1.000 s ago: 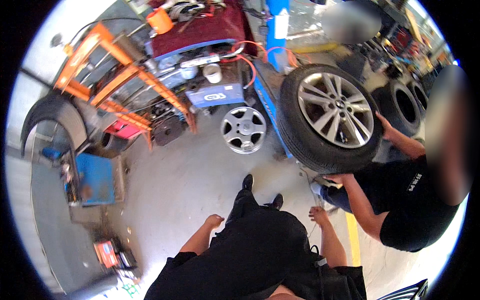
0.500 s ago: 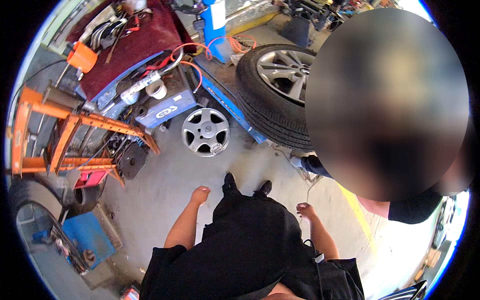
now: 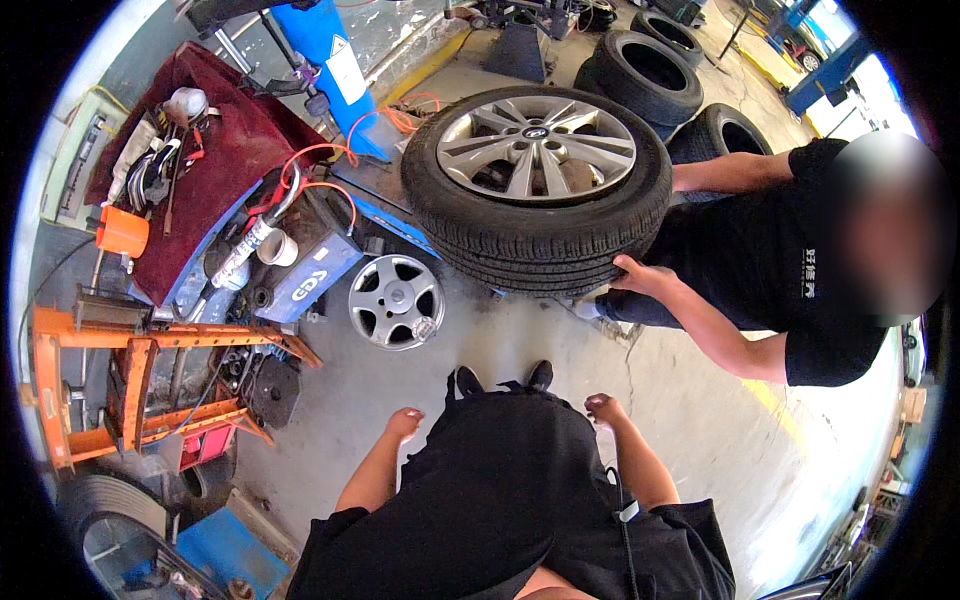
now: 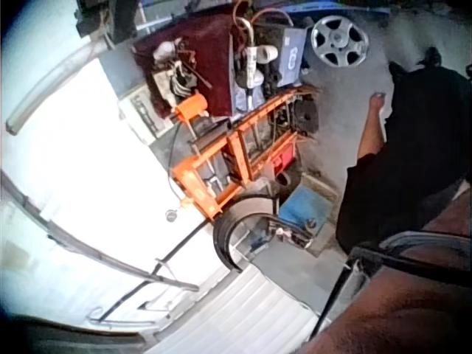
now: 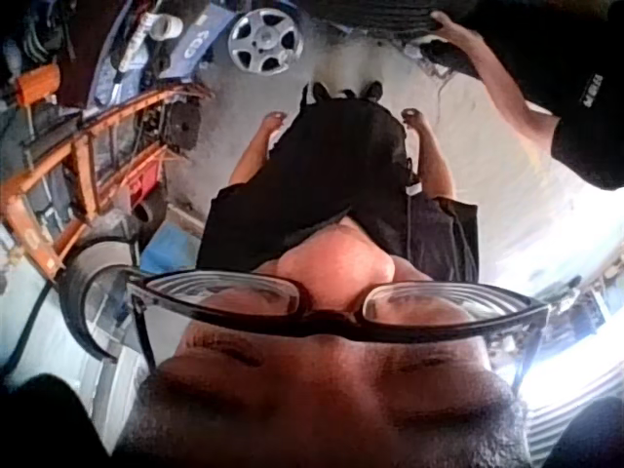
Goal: The person uses a tire changing machine to remove a tire from a silver alloy wheel. They secure the wheel on the machine, use a pry bar to break the bead, and operate the machine's arm to peel the tire off. After removing the tire, they place it on a stack and then mount a new tire onto the wheel using the machine.
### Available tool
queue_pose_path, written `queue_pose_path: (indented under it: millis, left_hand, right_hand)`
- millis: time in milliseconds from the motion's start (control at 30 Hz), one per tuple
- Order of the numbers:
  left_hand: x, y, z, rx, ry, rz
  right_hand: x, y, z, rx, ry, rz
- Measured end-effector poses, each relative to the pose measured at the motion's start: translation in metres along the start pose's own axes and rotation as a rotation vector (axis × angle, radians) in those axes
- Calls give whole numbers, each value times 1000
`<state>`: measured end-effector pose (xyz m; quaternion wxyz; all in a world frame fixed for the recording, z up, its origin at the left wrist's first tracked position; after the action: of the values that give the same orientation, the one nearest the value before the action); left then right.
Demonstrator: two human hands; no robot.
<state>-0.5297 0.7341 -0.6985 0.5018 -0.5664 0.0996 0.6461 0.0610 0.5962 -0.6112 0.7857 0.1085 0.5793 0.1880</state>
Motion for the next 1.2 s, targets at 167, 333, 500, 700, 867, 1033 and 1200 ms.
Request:
queue_pose_path:
  millis: [167,333,500,700,867,1033,1200]
  left_hand:
    - [8,-1,26,284,-67,-250]
    - [14,-10,34,68,-93,-104]
    - [-8,-56,12,-154,-32,61]
    - [-9,-28,3,-118,-34,52]
    - [-3,2,1,-81,-73,19]
    - [-4,-8,-2,-122,-45,64]
    - [-7,7,-7,-103,-85,14]
  right_hand:
    - [7,-20,6,-81,-10,-2]
    - [1,-9,8,-19,9,-3]
    - [-2,-7,23,-80,-14,-24]
    - [-8,18,15,-9,2,14]
    - [-8,16,16,14,1,26]
    - [15,-16,21,-58,21,62]
    - [6,0,12,-37,32,8]
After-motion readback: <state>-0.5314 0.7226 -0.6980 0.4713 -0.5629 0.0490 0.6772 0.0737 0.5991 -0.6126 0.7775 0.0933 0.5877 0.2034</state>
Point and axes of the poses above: each hand's wrist, its own x-axis towards the middle knuckle, its own z-axis out of the back of the hand, y = z × x, the point moved 3 cm from there along x, towards the middle knuckle
